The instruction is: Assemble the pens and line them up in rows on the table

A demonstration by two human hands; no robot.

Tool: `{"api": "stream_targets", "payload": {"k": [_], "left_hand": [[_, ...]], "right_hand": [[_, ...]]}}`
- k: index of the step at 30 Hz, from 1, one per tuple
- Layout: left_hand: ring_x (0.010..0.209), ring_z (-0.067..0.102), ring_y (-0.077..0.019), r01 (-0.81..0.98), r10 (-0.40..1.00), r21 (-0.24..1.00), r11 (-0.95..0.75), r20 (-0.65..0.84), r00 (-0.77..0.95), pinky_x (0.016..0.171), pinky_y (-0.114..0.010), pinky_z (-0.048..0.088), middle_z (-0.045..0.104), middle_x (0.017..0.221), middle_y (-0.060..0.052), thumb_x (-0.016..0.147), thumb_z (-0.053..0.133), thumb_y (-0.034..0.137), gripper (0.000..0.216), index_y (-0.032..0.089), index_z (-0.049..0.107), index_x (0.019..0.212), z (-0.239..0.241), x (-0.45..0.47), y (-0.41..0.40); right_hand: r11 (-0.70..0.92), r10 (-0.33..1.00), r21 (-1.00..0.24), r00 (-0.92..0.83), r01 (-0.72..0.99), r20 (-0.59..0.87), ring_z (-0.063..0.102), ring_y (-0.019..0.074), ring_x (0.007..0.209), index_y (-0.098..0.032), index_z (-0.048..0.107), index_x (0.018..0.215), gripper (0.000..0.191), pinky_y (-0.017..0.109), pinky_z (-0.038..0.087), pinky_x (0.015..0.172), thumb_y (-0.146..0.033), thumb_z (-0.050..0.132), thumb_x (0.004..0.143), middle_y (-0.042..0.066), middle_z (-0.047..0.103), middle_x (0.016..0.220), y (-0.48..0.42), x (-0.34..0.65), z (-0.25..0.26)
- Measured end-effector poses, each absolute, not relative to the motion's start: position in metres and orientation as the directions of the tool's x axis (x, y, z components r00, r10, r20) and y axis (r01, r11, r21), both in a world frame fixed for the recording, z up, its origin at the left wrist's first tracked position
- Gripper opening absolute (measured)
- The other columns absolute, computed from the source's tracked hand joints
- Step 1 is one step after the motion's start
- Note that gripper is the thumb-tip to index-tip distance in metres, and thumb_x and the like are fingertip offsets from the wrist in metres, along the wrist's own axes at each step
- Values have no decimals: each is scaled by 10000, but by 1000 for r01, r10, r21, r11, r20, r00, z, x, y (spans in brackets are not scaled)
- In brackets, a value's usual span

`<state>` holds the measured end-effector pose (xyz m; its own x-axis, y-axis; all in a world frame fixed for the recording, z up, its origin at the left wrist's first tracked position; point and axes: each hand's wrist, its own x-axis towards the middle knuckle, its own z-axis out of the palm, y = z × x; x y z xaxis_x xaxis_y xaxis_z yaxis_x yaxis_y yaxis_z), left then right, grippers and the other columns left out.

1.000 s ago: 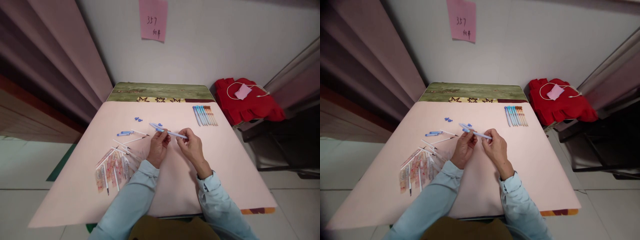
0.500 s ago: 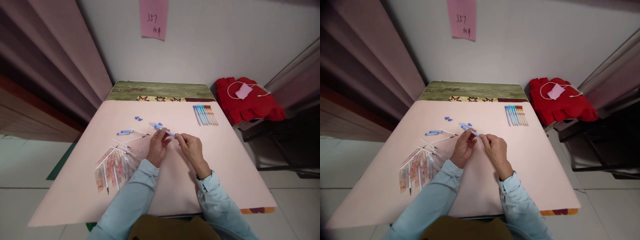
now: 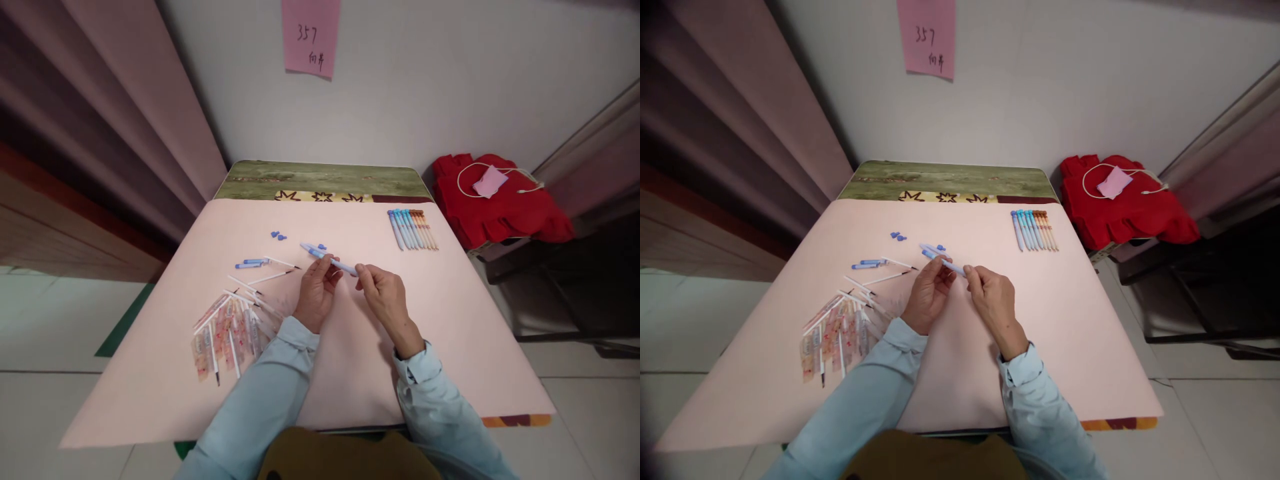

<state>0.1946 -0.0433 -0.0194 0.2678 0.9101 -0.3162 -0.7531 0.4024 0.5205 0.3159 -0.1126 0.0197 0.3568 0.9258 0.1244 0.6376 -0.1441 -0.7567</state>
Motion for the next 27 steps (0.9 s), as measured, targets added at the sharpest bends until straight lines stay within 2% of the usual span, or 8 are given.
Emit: {"api": "stream_targets", "payload": {"k": [2,4,7,11,13,17,20,27], "left_hand": [[742,649,-77,-756,908,514,407,-315,275,672,-189,513,704,838,3,727,817,225,179,161,708,854,-19,195,-43],[731,645,-73,-758,909,512,405,-317,271,671,-189,510,702,829,8,725,817,222,182,160,707,855,-19,194,-43],[727,644,-68,-755,908,515,405,-323,267,678,-191,509,700,832,13,719,822,225,195,154,705,858,-19,194,-43],[731,640,-68,-752,904,514,412,-332,269,683,-193,507,701,842,11,723,821,234,194,157,706,858,-18,194,-44],[736,640,-72,-751,906,518,409,-326,269,685,-195,504,701,837,9,723,819,234,189,157,704,852,-18,194,-44],[740,641,-78,-754,909,518,404,-317,270,690,-201,497,697,820,8,720,819,229,192,153,699,849,-17,195,-44],[741,641,-77,-751,904,515,413,-330,271,697,-204,493,699,829,11,710,825,223,202,159,698,854,-17,195,-44],[741,640,-82,-731,908,546,410,-322,269,698,-207,490,695,824,5,714,815,211,182,156,698,843,-17,194,-44]], "right_hand": [[-140,922,-756,363,640,137,590,149,571,-237,655,989,318,249,371,571,-524,564,889,-28,671,664,-112,315,20],[-136,918,-754,368,642,148,579,141,558,-233,607,1046,318,243,376,573,-459,653,826,-44,666,677,-111,314,19],[-144,914,-736,374,661,157,541,128,520,-238,605,902,193,240,350,549,-424,622,852,-50,643,636,-111,314,18],[-153,922,-729,362,667,137,555,134,535,-229,625,723,410,248,339,551,-521,455,955,-17,646,604,-113,315,19],[-146,922,-738,360,659,140,581,141,564,-229,661,777,425,248,353,566,-543,439,959,-8,659,624,-113,315,19],[-124,908,-734,374,668,188,597,145,594,-237,649,962,312,243,379,585,-523,641,837,-20,684,708,-112,313,20],[-131,909,-710,369,692,192,567,138,552,-239,633,831,269,243,358,558,-508,633,848,-29,653,641,-111,314,18],[-161,936,-703,334,693,115,595,144,569,-233,651,680,462,251,354,567,-517,432,970,-1,671,617,-112,315,17]]}}
